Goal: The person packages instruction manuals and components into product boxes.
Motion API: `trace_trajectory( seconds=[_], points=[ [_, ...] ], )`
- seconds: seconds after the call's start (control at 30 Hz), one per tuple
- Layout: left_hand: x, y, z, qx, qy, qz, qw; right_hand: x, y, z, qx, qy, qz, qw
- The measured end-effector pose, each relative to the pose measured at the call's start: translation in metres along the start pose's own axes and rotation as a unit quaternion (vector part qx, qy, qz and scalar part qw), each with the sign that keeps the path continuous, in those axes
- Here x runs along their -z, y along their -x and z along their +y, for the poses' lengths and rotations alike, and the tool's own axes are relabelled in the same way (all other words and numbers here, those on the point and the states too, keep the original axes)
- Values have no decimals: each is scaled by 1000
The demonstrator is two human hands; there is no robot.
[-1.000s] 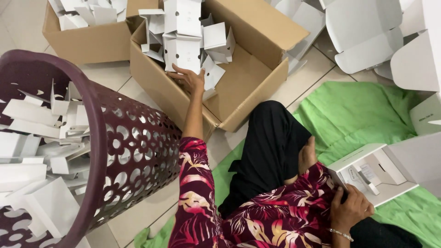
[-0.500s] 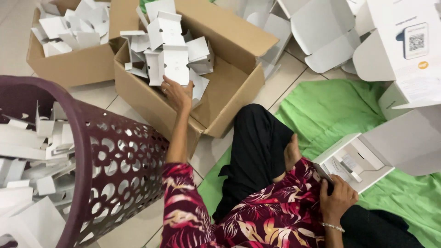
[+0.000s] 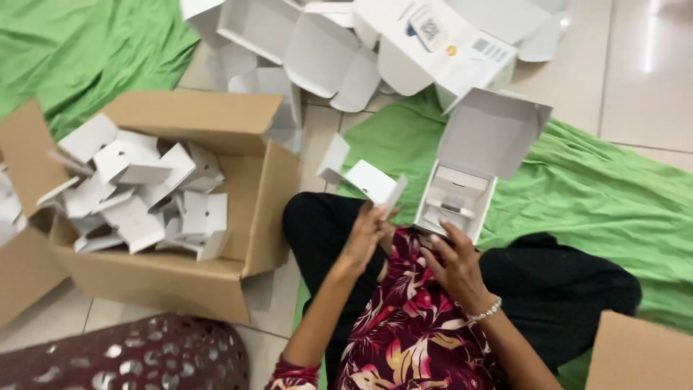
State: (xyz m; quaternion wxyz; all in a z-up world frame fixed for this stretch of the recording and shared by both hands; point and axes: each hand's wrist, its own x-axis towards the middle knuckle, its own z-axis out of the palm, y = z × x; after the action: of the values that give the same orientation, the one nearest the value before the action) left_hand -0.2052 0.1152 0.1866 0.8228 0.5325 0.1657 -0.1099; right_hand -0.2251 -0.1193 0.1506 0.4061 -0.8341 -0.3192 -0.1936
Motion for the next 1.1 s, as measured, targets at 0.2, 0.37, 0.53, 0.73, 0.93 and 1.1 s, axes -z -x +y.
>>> trace_trajectory(
  seconds=[0.2, 0.37, 0.53, 0.73, 0.93, 1.1],
  points=[
    [-86, -25, -77, 62, -124, -123, 983, 47, -37, 1, 57, 197, -53, 977],
    [-107, -4, -57, 52, -229, -161, 959, 44, -1, 33, 39, 181, 13, 983],
    [-87, -9, -66, 34, -373, -221, 900, 34, 27, 59, 23, 64, 34, 997],
    [-67, -19, -25, 17, -450, -334, 828, 35, 41, 73, -111, 9, 16, 994],
    [-61, -53, 34, -94, -529, -264, 801, 82, 19, 71, -146, -157, -30, 976],
    [-50, -84, 56, -157, -537, -347, 753, 115, 4, 73, -166, -246, -90, 951]
  ],
)
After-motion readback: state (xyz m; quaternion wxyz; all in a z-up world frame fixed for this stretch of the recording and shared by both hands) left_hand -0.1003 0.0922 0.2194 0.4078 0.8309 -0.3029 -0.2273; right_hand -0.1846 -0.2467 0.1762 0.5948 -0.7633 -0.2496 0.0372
